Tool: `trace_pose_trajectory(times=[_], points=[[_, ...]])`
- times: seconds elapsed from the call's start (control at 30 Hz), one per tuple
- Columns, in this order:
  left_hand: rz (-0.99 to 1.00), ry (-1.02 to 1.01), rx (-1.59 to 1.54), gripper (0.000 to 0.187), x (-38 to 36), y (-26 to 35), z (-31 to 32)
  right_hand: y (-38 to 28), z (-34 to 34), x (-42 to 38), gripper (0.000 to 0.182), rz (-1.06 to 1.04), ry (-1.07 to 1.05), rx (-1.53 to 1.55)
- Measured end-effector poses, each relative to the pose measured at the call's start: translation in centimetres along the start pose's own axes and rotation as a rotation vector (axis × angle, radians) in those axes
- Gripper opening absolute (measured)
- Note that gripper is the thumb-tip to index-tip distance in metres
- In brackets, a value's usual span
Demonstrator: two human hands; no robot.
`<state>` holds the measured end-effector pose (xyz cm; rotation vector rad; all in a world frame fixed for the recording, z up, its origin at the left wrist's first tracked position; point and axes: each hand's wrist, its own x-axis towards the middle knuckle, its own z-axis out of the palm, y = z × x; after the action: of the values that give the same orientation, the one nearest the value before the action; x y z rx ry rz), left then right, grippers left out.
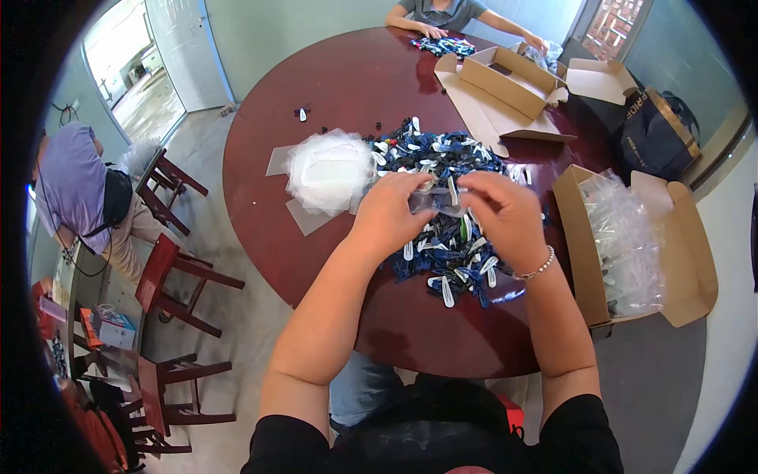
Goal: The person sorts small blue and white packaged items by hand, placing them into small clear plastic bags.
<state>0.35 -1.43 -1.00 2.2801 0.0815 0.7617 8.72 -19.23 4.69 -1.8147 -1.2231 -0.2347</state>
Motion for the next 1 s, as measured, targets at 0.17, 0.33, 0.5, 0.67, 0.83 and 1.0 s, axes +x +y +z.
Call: trace_pose_trajectory(times=[0.17, 0.33, 0.5, 0.67, 0.83, 1.0], points=[[-0.134, 0.086, -0.071, 0.045, 0.3, -1.0, -0.3, 3.4, -1.0, -0.9, 0.020, 0.196, 0.015, 0.043], [-0.245, 0.178, -0.159, 0.044, 0.7, -1.7, -1.2, 5.1, 1.8, -3.9, 0.032, -0.135, -0.108, -0.292], [-0.312, 0.241, -0.209, 0.041, 0.7, -1.6, -1.4, 4.5, 2.0, -3.8, 0.026, -0.138, -0.153, -0.303], [-0.284, 0.252, -0.175, 0.043, 0.6, -2.3, -1.0, 5.7, 1.7, -3.0, 0.017, 0.016, -0.099, -0.221], [-0.298, 0.221, -0.205, 0.041, 0.7, -1.7, -0.9, 7.9, 1.6, 1.9, 0.017, -0.123, 0.013, -0.275], [-0.323, 0.189, -0.180, 0.040, 0.7, -2.0, -1.0, 9.3, 3.3, 6.2, 0.023, -0.142, -0.143, -0.392]])
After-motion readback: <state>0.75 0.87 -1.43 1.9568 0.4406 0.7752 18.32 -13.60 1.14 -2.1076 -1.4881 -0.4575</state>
